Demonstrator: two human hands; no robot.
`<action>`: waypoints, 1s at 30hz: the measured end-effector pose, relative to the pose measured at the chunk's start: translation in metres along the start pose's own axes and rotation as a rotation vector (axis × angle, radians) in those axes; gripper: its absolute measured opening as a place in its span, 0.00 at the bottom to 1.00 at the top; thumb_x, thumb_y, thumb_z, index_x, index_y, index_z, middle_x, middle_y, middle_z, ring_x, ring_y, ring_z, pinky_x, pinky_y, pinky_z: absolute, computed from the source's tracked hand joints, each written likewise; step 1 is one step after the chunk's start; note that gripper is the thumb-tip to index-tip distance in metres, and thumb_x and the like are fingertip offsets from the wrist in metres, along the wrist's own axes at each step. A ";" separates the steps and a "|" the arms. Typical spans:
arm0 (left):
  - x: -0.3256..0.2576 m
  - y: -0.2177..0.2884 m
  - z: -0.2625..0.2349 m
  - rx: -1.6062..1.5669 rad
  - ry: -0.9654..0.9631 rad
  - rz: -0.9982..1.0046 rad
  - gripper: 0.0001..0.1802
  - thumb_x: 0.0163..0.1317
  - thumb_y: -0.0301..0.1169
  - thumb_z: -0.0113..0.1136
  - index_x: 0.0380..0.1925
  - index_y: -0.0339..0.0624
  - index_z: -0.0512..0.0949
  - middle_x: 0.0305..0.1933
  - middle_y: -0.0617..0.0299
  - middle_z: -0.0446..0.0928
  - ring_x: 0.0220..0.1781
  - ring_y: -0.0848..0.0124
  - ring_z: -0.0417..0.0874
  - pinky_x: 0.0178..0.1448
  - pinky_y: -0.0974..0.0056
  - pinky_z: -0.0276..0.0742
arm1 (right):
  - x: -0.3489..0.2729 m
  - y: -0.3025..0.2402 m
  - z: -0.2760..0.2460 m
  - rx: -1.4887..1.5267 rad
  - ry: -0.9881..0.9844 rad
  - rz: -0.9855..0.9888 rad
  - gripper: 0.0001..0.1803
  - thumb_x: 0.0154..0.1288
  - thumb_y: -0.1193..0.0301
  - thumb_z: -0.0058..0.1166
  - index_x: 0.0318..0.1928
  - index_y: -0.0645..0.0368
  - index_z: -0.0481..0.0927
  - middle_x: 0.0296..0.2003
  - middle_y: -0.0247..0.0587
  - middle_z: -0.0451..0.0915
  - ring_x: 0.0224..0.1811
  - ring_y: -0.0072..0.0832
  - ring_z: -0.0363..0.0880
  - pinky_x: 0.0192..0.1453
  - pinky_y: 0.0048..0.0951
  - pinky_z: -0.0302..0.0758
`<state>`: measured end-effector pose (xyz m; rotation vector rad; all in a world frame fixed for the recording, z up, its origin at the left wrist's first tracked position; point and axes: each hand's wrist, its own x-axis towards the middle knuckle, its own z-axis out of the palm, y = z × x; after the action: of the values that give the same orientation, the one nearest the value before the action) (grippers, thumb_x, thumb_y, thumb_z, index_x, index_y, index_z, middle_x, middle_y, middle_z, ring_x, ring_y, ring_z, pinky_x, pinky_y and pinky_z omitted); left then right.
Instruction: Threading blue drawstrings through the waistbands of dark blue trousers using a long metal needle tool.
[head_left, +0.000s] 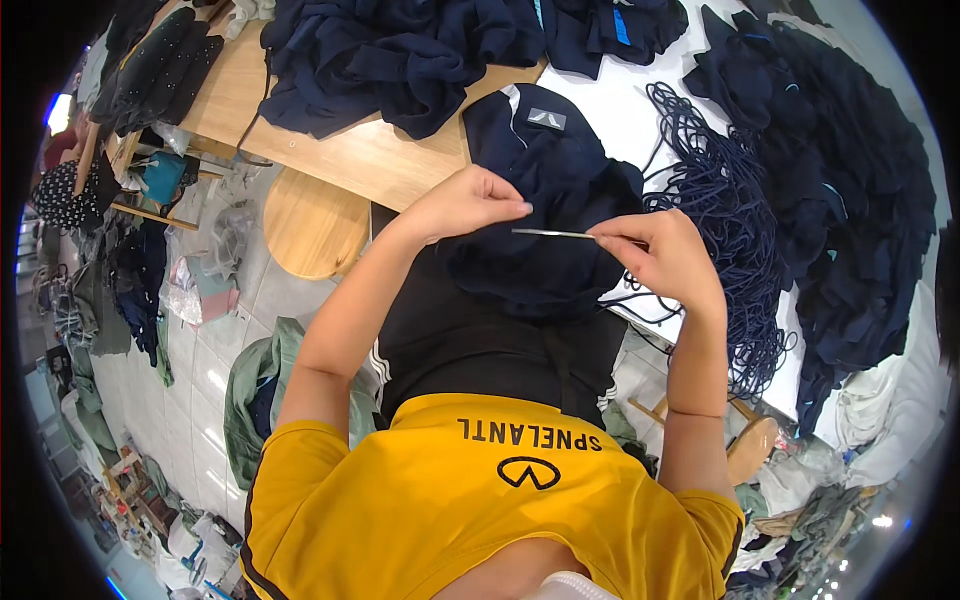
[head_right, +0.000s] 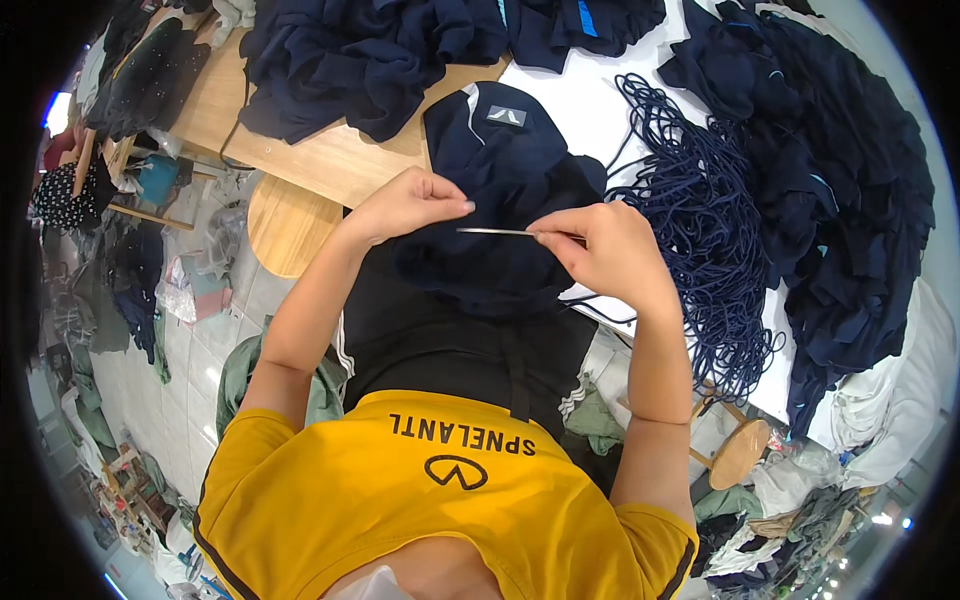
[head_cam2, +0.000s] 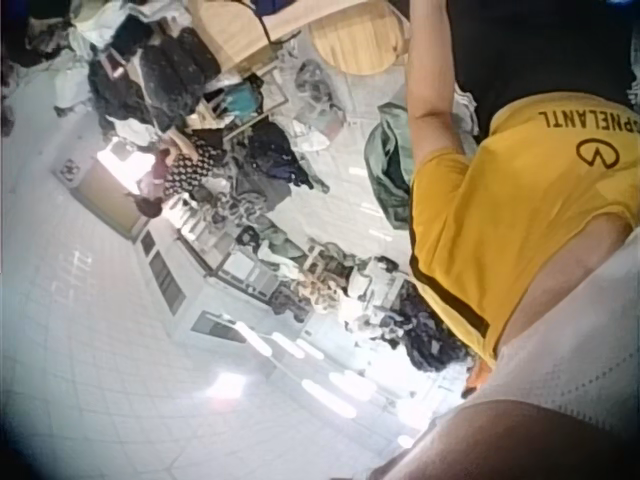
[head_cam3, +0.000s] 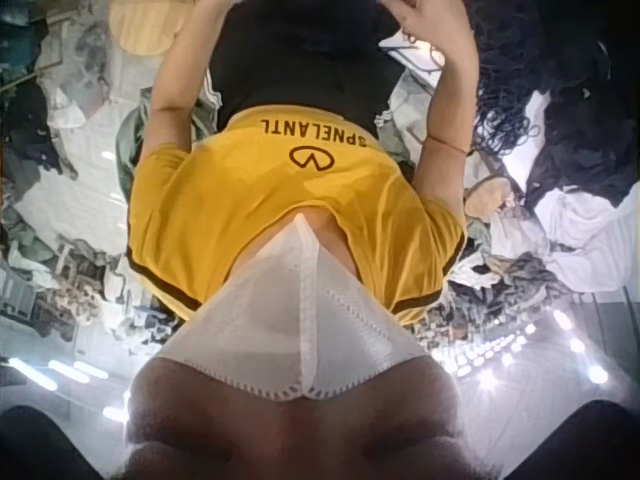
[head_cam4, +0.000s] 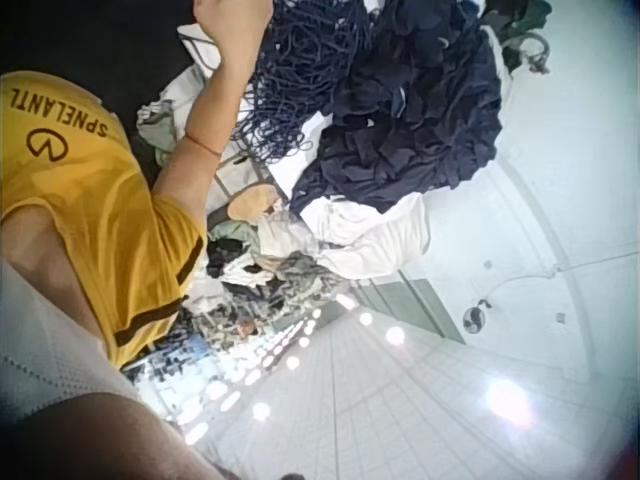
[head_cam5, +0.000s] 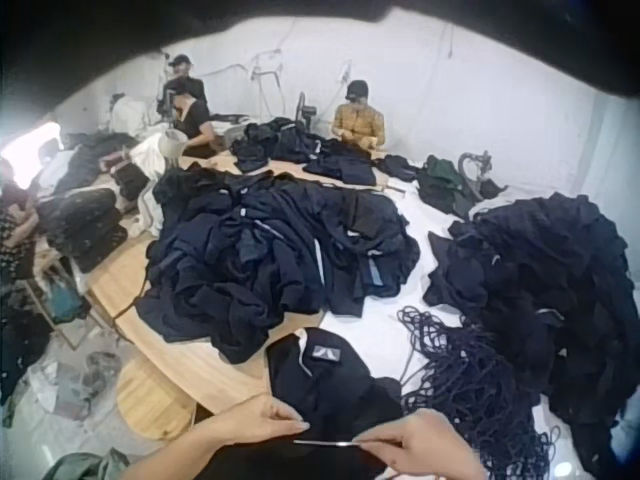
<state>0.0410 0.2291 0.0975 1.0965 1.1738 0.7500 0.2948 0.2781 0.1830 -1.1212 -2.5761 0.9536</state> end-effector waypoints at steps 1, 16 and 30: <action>-0.003 0.001 -0.002 0.016 -0.055 -0.041 0.11 0.61 0.31 0.63 0.35 0.32 0.84 0.28 0.69 0.80 0.30 0.85 0.74 0.36 0.76 0.70 | -0.001 0.000 -0.005 0.001 0.000 0.002 0.07 0.56 0.69 0.60 0.35 0.52 0.87 0.21 0.42 0.81 0.21 0.34 0.81 0.25 0.28 0.72; -0.031 0.032 0.020 0.106 -0.136 0.049 0.09 0.60 0.30 0.64 0.36 0.33 0.84 0.28 0.65 0.82 0.30 0.81 0.78 0.37 0.75 0.73 | -0.021 -0.034 -0.040 -0.063 -0.093 -0.177 0.09 0.51 0.80 0.60 0.34 0.59 0.87 0.16 0.41 0.79 0.14 0.22 0.76 0.20 0.19 0.64; -0.037 0.033 0.034 -0.059 -0.070 0.139 0.11 0.61 0.32 0.63 0.36 0.35 0.84 0.28 0.64 0.82 0.29 0.81 0.77 0.35 0.75 0.72 | -0.021 -0.043 -0.022 0.216 -0.188 0.066 0.09 0.53 0.78 0.62 0.37 0.61 0.83 0.19 0.34 0.75 0.19 0.13 0.66 0.23 0.17 0.60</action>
<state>0.0661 0.1968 0.1411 1.1549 1.0182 0.8420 0.2926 0.2515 0.2290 -1.1107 -2.5104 1.3769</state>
